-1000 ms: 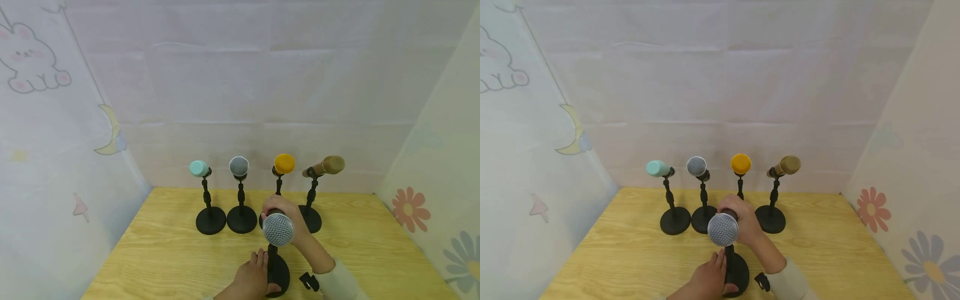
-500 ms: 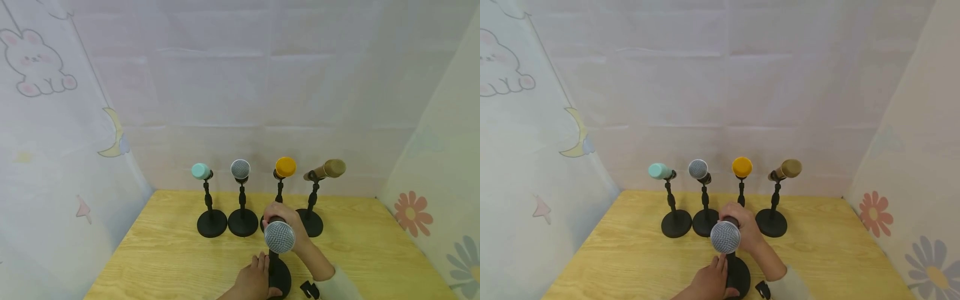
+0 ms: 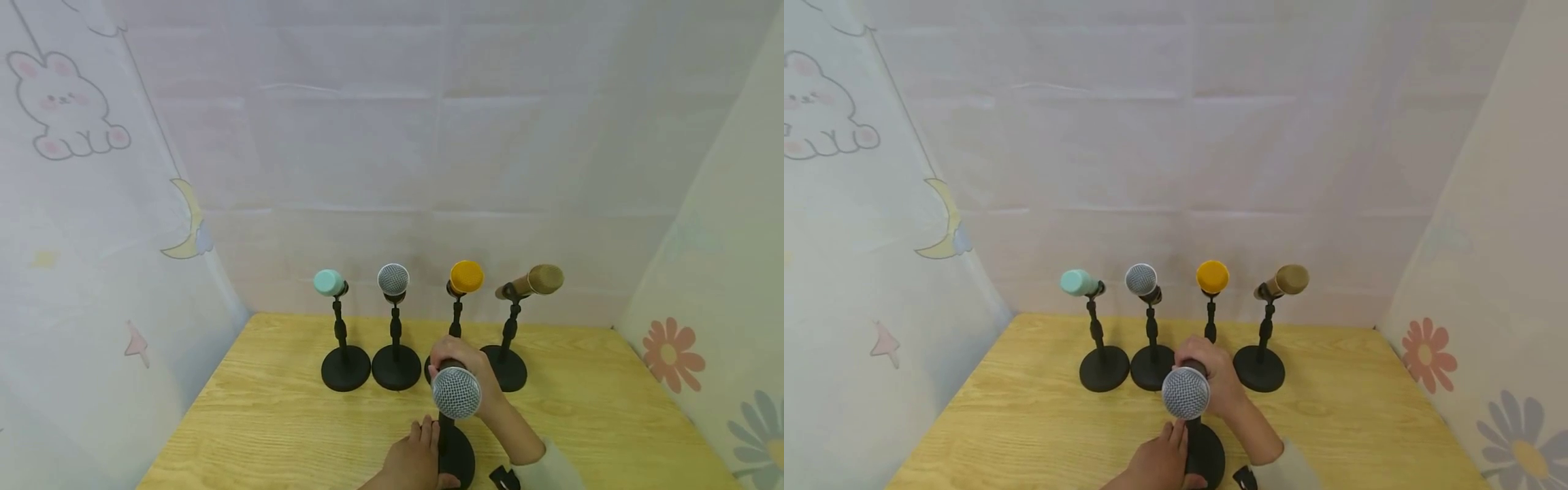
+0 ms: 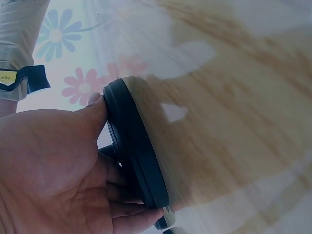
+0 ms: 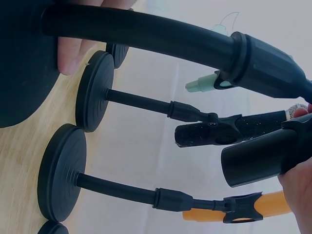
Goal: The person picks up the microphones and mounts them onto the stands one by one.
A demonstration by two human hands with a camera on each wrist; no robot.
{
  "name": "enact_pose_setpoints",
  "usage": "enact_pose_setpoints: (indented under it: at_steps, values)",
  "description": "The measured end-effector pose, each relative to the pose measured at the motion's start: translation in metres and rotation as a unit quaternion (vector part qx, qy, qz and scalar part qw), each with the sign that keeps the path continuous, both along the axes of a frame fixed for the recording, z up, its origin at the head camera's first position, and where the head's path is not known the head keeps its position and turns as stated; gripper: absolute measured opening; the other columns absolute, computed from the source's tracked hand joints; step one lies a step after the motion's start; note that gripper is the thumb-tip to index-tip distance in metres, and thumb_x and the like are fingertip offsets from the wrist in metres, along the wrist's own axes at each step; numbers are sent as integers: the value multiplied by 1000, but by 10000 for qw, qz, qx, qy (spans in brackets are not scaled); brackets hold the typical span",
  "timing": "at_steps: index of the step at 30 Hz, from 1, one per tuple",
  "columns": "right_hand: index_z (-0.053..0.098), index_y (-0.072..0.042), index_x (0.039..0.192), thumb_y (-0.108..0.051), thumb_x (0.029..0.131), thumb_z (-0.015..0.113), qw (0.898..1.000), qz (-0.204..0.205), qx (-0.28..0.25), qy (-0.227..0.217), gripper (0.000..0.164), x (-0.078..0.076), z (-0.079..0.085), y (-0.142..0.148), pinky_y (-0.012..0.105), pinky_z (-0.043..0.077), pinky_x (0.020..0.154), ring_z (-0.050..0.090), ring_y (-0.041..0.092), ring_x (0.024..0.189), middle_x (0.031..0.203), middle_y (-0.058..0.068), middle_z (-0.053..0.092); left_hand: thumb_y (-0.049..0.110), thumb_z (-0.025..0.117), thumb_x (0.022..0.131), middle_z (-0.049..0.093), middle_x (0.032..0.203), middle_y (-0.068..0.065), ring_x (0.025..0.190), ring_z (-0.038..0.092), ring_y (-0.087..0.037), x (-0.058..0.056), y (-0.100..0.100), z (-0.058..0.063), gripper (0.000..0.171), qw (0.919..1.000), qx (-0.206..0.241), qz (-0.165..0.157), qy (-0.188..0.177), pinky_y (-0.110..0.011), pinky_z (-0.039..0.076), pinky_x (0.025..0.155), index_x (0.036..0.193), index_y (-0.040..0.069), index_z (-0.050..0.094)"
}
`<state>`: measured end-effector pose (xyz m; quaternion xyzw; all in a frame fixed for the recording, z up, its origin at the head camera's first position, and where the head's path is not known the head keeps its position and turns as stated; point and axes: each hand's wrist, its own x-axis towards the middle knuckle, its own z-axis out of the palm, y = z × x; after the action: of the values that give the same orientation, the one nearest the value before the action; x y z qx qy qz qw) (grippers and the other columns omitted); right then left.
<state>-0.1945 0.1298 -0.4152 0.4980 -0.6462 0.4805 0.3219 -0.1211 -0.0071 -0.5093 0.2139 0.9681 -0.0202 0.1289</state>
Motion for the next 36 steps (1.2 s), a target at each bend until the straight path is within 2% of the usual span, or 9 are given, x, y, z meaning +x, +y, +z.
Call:
enact_pose_setpoints:
  at_steps: [7,12,16,19,22,25,29,32,36]
  values:
    - [63,-4,96,18,68,73,9999,109,-13,-11,36,-2,-4,1,20,50,87,60,16,79,86,5,63,79,46,89,44,157,5,138,49,-15,1,-1,-2,88,10000,10,-45,56,-24,57,87,154,21,45]
    - [62,0,101,1,88,75,9995,264,143,-62,19,4,0,4,21,49,92,61,20,87,93,10,64,80,45,88,44,157,5,138,50,-16,1,-2,-3,89,10000,14,-89,27,-25,58,84,154,21,45]
    - [60,-1,116,-13,91,77,9971,-85,594,-473,32,15,8,11,19,45,101,61,23,103,110,12,64,82,45,87,44,156,5,137,50,-15,0,-3,-4,90,9997,-81,-204,126,-25,59,79,154,21,45]
    - [55,-9,132,-12,83,85,9833,-741,1138,-1213,58,25,12,20,24,46,104,59,22,115,126,7,61,82,44,87,44,157,5,136,51,-15,-1,-4,-3,91,9992,-171,-287,201,-25,59,77,155,22,45]
    - [46,-19,145,-15,75,91,9585,-1362,1545,-1972,83,33,13,30,43,47,107,54,24,129,141,3,55,82,45,86,43,157,6,137,49,-14,-3,-5,-2,91,9993,-161,-294,136,-26,59,78,155,23,44]
    - [38,-21,151,-21,74,93,9447,-1688,1617,-2302,95,37,9,39,58,42,108,46,30,139,151,4,48,81,46,87,41,159,7,139,47,-13,-5,-8,-2,89,9997,-11,-251,-30,-27,59,81,156,23,43]
    - [36,-16,153,-14,76,91,9462,-1849,1420,-2244,94,41,-4,53,30,36,116,44,27,138,151,6,46,77,46,90,37,161,7,142,44,-14,-8,-16,-5,87,9986,292,-322,-298,-29,58,88,157,23,40]
    - [42,-12,147,-6,80,85,9472,-2031,1398,-2049,81,44,-13,63,9,28,109,48,20,130,143,5,50,74,47,92,34,162,7,144,42,-13,-11,-22,-5,84,9969,426,-471,-474,-30,56,94,158,24,37]
    - [56,-13,130,-4,82,82,9412,-2387,1795,-1577,56,51,-23,71,11,39,102,56,13,117,127,-4,59,70,49,94,31,164,7,147,38,-12,-12,-28,-1,82,9949,536,-637,-570,-32,52,100,159,23,36]
